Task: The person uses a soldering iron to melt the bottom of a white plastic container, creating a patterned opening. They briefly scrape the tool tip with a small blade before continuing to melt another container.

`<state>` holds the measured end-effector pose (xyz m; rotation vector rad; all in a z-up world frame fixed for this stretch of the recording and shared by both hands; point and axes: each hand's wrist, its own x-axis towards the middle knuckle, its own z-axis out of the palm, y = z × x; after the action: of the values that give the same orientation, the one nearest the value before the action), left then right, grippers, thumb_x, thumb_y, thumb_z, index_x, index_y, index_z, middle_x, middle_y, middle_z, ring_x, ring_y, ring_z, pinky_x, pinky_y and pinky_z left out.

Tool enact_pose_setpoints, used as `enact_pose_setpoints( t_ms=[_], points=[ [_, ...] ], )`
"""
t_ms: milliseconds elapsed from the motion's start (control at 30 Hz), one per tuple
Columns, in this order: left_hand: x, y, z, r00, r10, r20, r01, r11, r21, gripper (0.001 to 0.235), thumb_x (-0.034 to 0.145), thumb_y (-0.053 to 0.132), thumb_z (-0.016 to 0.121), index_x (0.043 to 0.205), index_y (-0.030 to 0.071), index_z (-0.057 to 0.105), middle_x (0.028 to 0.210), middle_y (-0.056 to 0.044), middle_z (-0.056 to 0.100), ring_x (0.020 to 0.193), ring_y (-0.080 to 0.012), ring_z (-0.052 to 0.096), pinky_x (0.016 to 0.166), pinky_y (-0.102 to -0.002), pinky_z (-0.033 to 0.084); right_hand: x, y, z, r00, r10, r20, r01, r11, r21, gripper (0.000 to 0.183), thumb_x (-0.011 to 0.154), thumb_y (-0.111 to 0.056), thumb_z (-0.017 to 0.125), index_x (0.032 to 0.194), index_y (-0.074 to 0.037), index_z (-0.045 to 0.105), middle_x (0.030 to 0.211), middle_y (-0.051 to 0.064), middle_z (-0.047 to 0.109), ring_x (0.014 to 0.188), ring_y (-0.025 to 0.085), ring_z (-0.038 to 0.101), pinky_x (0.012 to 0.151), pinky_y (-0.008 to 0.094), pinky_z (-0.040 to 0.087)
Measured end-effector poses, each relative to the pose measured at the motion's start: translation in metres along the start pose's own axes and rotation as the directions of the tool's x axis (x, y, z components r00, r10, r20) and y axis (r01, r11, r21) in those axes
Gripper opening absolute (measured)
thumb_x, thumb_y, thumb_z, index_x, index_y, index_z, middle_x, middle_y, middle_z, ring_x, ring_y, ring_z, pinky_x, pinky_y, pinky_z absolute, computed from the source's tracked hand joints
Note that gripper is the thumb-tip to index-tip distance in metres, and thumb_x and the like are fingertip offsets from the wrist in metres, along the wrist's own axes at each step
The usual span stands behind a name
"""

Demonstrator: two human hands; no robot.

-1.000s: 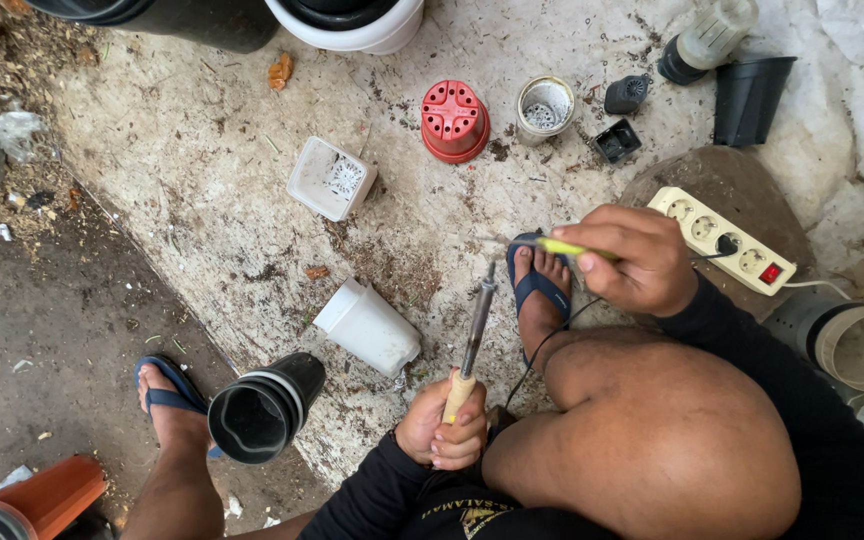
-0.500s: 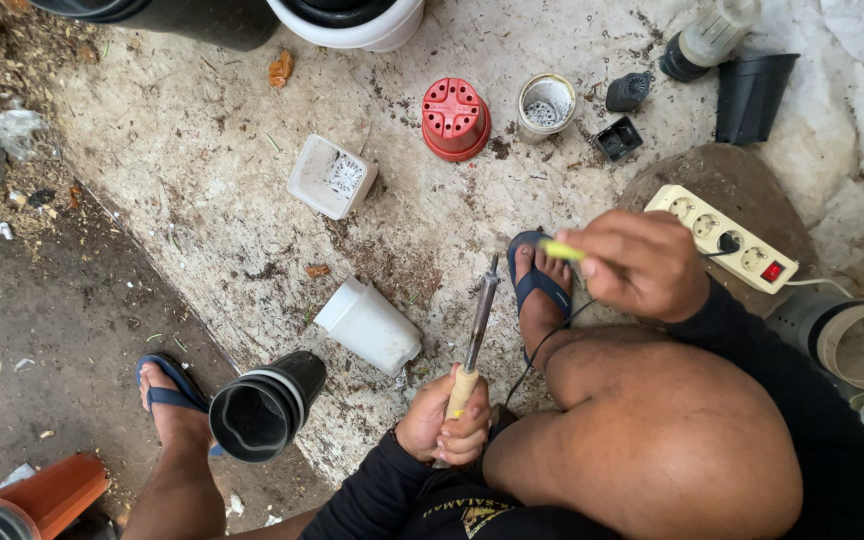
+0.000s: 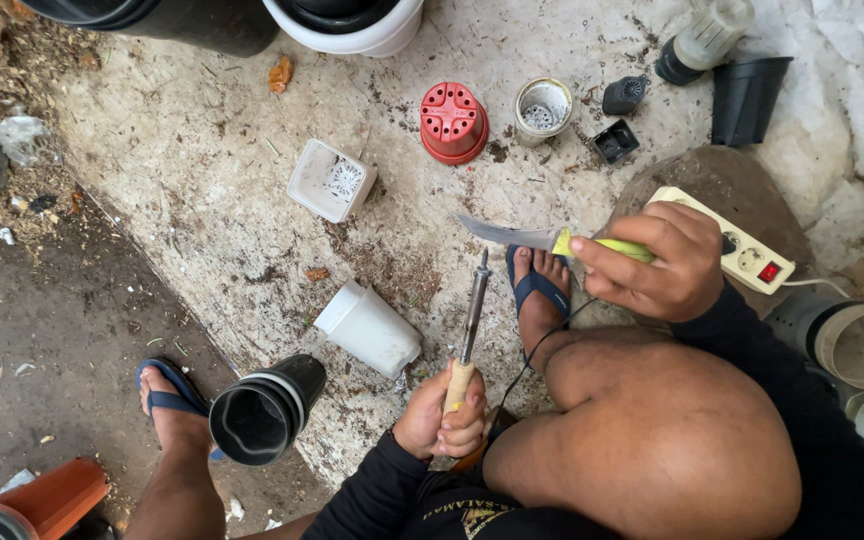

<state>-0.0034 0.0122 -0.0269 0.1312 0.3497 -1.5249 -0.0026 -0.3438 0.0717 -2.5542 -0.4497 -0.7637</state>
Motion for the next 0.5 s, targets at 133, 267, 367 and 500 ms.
enact_pose_setpoints(
  t_ms=[133,267,367,500],
  points=[
    [-0.001,0.001,-0.002,0.999,0.027,-0.023,-0.026,1.0,0.014,0.055,0.114,0.052,0.024,0.101,0.007,0.052,0.062,0.002,0.036,0.042,-0.0076,0.027,0.036,-0.024,0.024,-0.01,0.001,-0.002,0.993,0.12,0.004,-0.12,0.993,0.007,0.034,0.09,-0.015,0.076,0.123,-0.015,0.071,0.092,0.009,0.062,0.07,0.024,0.059,0.062,0.038,0.05],
    [-0.001,0.001,0.0,0.989,0.122,-0.088,-0.11,0.985,0.131,0.055,0.113,0.053,0.023,0.101,0.007,0.052,0.062,0.001,0.038,0.041,-0.0094,0.029,0.035,-0.026,0.027,-0.045,-0.002,0.015,0.756,0.653,0.043,-0.648,0.737,0.194,0.025,0.108,-0.014,0.064,0.132,-0.007,0.068,0.093,0.009,0.068,0.08,0.018,0.064,0.072,0.032,0.052],
    [0.0,0.003,0.005,0.942,0.221,-0.255,-0.163,0.96,0.229,0.053,0.111,0.05,0.024,0.103,0.005,0.051,0.062,0.0,0.039,0.043,-0.0101,0.032,0.037,-0.027,0.03,-0.088,-0.006,0.038,0.458,0.876,0.151,-0.877,0.418,0.237,0.024,0.108,-0.017,0.062,0.128,-0.005,0.068,0.082,0.007,0.068,0.074,0.014,0.063,0.066,0.03,0.049],
    [0.004,0.004,0.011,0.939,0.239,-0.246,-0.18,0.954,0.238,0.056,0.111,0.052,0.025,0.104,0.003,0.051,0.063,-0.001,0.039,0.044,-0.0096,0.033,0.038,-0.026,0.031,-0.144,-0.017,0.072,0.216,0.947,0.237,-0.974,0.19,0.126,0.026,0.103,-0.021,0.064,0.127,-0.011,0.069,0.074,0.01,0.067,0.065,0.021,0.064,0.058,0.034,0.049]
  ],
)
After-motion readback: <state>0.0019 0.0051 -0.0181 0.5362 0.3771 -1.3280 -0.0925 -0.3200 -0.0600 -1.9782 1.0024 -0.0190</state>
